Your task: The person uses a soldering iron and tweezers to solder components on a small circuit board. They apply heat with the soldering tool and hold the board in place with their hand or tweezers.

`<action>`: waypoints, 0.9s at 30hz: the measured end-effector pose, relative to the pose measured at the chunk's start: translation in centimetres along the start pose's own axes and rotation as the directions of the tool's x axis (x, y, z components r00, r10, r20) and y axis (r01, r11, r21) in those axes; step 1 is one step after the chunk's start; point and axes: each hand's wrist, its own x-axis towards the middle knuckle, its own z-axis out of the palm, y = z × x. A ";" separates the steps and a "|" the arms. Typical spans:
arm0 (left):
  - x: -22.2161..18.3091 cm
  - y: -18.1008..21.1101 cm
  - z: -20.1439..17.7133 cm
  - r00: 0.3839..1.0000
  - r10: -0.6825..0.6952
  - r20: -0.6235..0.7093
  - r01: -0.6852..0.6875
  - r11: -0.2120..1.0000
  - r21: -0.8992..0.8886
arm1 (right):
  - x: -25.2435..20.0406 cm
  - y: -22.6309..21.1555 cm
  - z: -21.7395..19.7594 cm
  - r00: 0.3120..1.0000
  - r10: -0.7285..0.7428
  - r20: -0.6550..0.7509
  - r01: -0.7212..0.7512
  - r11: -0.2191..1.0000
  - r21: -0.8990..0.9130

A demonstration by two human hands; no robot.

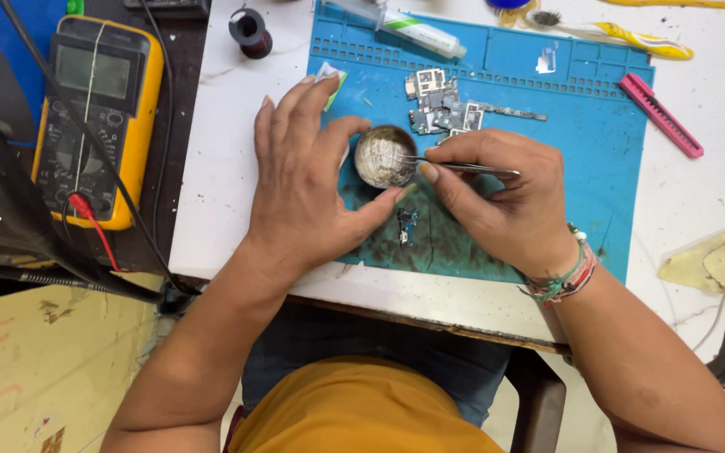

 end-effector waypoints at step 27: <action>-0.5 -0.5 0.7 0.998 0.062 -0.025 -0.062 0.998 -0.014 | -0.1 0.6 0.7 0.992 -0.124 -0.002 0.123 0.985 -0.118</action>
